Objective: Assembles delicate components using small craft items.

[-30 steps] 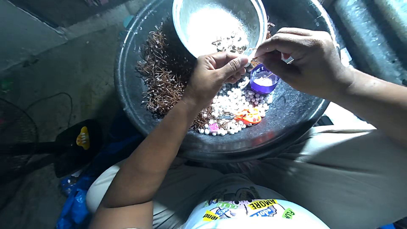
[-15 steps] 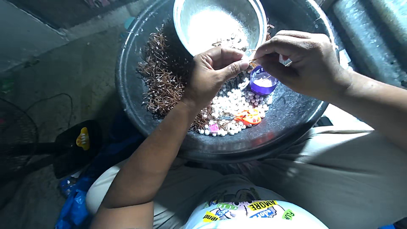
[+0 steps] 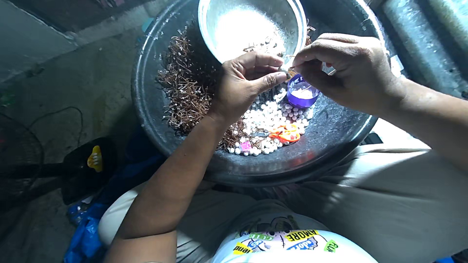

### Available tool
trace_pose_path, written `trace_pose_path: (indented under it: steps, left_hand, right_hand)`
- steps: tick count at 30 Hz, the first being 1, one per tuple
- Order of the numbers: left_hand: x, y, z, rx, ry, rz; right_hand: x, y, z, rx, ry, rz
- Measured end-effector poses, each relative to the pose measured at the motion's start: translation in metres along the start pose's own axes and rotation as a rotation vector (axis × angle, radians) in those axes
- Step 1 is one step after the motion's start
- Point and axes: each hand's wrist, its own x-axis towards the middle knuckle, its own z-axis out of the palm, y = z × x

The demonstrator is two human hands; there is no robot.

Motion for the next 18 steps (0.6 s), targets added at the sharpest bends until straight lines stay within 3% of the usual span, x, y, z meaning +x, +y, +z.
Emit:
trace_pose_path:
  steps: [9, 13, 18]
  left_hand:
    - [0.001, -0.002, 0.001, 0.038, -0.021, -0.009]
    - [0.004, -0.003, -0.005, 0.078, -0.077, -0.099]
    - [0.010, -0.026, -0.021, 0.411, -0.286, -0.256]
  right_hand:
    - [0.000, 0.000, -0.002, -0.028, -0.066, -0.001]
    - [0.000, 0.005, -0.004, -0.017, -0.082, 0.038]
    - [-0.003, 0.015, -0.014, -0.001, -0.106, 0.124]
